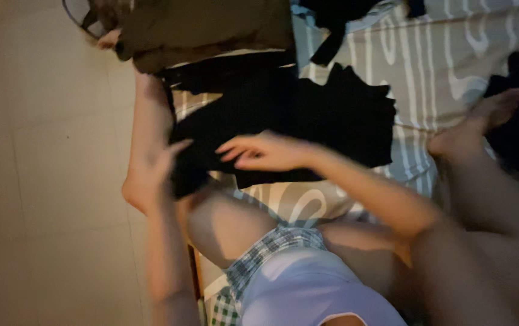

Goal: The person folds various items of clothing, including black pants, a blue shirt, and a navy hoodie, while sitting on a bed and collaborating with another person.

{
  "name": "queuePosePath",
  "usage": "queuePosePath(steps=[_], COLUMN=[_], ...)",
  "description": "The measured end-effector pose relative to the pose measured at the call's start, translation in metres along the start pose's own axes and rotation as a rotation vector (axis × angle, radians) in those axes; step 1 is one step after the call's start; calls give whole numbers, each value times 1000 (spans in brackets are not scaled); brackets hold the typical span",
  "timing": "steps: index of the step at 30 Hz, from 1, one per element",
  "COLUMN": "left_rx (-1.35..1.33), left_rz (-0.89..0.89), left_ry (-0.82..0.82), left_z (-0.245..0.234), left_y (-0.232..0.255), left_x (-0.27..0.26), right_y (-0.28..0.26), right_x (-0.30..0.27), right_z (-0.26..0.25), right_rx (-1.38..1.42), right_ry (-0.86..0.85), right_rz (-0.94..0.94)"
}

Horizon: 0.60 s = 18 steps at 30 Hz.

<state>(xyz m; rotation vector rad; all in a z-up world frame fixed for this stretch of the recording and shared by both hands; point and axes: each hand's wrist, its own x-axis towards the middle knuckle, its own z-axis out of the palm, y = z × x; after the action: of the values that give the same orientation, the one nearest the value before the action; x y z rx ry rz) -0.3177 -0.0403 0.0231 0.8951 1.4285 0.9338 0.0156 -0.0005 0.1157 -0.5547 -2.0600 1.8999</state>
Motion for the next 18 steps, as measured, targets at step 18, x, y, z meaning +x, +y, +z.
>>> queuePosePath(steps=[18], left_rx=[1598], left_rz=[-11], left_ry=[944], left_z=[-187], left_y=[37], left_x=[33], right_y=[165], right_x=[-141], right_z=[-154], right_rx=[-1094], right_ry=[560], right_rz=[229])
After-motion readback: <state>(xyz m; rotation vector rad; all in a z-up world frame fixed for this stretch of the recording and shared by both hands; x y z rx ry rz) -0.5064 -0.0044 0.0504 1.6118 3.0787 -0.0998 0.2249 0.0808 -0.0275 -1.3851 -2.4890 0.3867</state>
